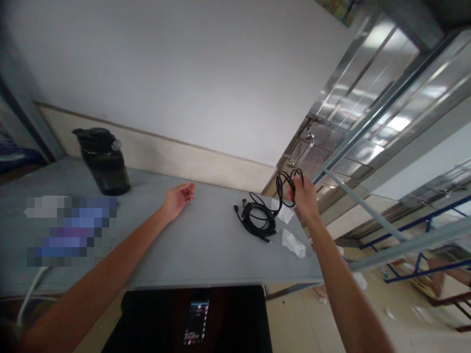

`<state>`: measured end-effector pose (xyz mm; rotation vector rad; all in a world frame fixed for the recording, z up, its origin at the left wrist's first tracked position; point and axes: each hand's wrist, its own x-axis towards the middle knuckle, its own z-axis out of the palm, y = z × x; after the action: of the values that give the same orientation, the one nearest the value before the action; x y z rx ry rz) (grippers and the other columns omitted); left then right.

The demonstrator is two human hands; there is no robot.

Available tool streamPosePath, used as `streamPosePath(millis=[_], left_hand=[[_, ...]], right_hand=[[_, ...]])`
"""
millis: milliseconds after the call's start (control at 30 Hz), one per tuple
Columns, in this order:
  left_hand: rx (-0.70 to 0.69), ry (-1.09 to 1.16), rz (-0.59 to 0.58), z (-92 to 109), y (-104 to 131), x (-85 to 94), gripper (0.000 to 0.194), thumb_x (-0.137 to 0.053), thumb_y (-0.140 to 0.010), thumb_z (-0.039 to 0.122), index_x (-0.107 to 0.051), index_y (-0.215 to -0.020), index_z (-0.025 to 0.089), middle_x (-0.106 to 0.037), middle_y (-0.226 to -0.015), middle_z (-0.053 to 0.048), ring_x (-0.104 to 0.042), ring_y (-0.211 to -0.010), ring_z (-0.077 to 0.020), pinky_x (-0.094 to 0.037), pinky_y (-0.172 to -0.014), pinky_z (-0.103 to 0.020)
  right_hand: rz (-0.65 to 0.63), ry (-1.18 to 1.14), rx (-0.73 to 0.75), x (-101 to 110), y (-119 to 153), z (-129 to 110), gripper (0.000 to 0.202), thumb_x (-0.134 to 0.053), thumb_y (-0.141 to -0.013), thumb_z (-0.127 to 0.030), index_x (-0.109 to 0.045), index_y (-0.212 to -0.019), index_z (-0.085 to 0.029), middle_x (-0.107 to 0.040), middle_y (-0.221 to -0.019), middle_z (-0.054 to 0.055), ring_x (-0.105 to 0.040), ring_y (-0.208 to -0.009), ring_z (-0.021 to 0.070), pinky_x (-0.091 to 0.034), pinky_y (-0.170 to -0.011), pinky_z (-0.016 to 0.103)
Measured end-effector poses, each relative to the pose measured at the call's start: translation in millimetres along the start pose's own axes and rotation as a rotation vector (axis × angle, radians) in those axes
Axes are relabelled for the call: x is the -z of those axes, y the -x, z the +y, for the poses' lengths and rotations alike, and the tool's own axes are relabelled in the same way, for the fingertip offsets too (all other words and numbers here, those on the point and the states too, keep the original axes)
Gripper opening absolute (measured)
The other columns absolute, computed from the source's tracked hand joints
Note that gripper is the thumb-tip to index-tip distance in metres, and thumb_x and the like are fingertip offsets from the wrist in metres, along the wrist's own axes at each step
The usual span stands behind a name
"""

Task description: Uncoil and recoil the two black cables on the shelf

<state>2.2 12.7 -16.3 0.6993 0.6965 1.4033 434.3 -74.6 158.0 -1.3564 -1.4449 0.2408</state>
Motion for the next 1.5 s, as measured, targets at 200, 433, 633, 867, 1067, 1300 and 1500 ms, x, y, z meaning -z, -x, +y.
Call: streamPosePath(millis=[200, 433, 633, 867, 1067, 1300, 1500], left_hand=[[0.000, 0.008, -0.005, 0.5, 2.3, -0.3, 0.023, -0.086, -0.074, 0.035, -0.081, -0.088, 0.017, -0.070, -0.076, -0.004, -0.059, -0.063, -0.0153, -0.047, -0.058, -0.026], [-0.013, 0.008, -0.004, 1.7, 3.0, 1.1, 0.021, -0.084, -0.076, 0.035, -0.080, -0.088, 0.018, -0.070, -0.076, -0.004, -0.059, -0.062, -0.0155, -0.047, -0.057, -0.027], [-0.010, 0.007, -0.016, 1.1, 2.1, 1.2, 0.022, -0.085, -0.077, 0.036, -0.079, -0.088, 0.018, -0.071, -0.075, -0.004, -0.059, -0.062, -0.0164, -0.048, -0.057, -0.028], [-0.007, 0.008, -0.034, 0.8, 0.7, 2.9, 0.022, -0.085, -0.078, 0.035, -0.081, -0.089, 0.017, -0.071, -0.075, -0.004, -0.060, -0.062, -0.0153, -0.048, -0.057, -0.026], [0.066, -0.014, -0.149, 4.3, 7.6, 1.0, 0.035, -0.093, -0.080, 0.038, -0.085, -0.102, 0.013, -0.077, -0.083, -0.008, -0.068, -0.067, -0.0164, -0.051, -0.057, -0.025], [0.496, -0.265, -0.958, 3.9, 43.1, -15.7, 0.072, -0.103, -0.084, 0.047, -0.078, -0.148, 0.025, -0.085, -0.130, -0.019, -0.084, -0.113, -0.0343, -0.065, -0.074, -0.032], [0.733, -0.319, -1.236, -2.3, 55.1, -19.7, 0.080, -0.108, -0.077, 0.051, -0.080, -0.148, 0.029, -0.085, -0.131, -0.017, -0.086, -0.108, -0.0362, -0.071, -0.078, -0.039]], right_hand=[[-0.074, 0.026, -0.040, 2.2, -8.5, -29.4, 0.072, -0.061, -0.096, -0.093, -0.064, -0.104, -0.022, -0.079, -0.082, 0.005, -0.074, -0.066, 0.0176, -0.055, -0.051, 0.023], [0.238, -0.072, 0.091, 17.2, -27.5, -71.7, 0.055, -0.058, -0.106, -0.080, -0.057, -0.097, -0.026, -0.056, -0.064, -0.006, -0.044, -0.040, 0.0106, -0.031, -0.037, 0.023], [0.457, -0.218, 0.420, 35.7, -49.3, -147.4, 0.029, -0.051, -0.117, -0.048, -0.056, -0.096, -0.029, -0.045, -0.067, -0.007, -0.038, -0.046, 0.0097, -0.031, -0.040, 0.023], [0.527, -0.179, 0.704, 44.9, -64.9, -219.6, 0.034, -0.044, -0.117, -0.058, -0.051, -0.096, -0.031, -0.043, -0.074, -0.004, -0.047, -0.054, 0.0104, -0.038, -0.049, 0.023], [0.548, -0.335, 0.921, 29.4, -75.8, -253.7, 0.031, -0.044, -0.121, -0.045, -0.049, -0.094, -0.032, -0.036, -0.074, -0.006, -0.044, -0.052, 0.0108, -0.030, -0.044, 0.021], [0.389, -0.456, 0.800, -29.6, -51.2, -257.2, 0.032, -0.044, -0.123, -0.051, -0.047, -0.100, -0.029, -0.041, -0.076, -0.007, -0.042, -0.053, 0.0081, -0.028, -0.045, 0.017], [0.238, -0.404, 0.528, -89.8, -20.7, -237.6, 0.031, -0.049, -0.121, -0.050, -0.050, -0.100, -0.027, -0.047, -0.069, -0.008, -0.039, -0.051, 0.0087, -0.026, -0.043, 0.021]])
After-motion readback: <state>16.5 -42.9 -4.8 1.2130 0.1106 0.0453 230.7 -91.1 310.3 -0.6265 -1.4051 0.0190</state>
